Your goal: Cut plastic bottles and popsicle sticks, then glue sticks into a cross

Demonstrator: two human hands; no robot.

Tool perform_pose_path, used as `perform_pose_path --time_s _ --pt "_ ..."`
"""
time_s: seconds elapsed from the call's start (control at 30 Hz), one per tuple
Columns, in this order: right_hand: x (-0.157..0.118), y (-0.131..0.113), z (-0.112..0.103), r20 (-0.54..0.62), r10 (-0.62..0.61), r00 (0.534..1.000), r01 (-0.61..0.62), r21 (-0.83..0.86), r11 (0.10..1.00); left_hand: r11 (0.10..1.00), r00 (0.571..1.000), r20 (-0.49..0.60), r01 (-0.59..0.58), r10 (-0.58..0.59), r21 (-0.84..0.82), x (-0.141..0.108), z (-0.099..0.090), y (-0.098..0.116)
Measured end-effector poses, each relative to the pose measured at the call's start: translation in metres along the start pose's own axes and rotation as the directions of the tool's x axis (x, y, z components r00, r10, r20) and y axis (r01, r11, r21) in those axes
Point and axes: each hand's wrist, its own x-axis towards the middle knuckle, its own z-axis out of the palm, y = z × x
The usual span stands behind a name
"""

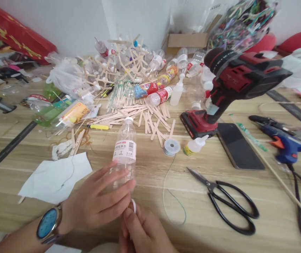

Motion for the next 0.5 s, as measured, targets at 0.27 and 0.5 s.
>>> perform_pose_path --time_s 0.27,0.5 --pt "-0.0018 0.011 0.0029 0.066 -0.055 0.996 0.047 0.116 0.992 0.996 0.996 -0.081 -0.038 0.044 0.075 0.0015 0.0012 0.0011" --pt "-0.0011 0.0082 0.0062 0.039 -0.028 0.999 0.027 0.023 0.999 0.995 0.996 -0.071 -0.043 0.05 0.092 -0.0016 0.0046 0.0042"
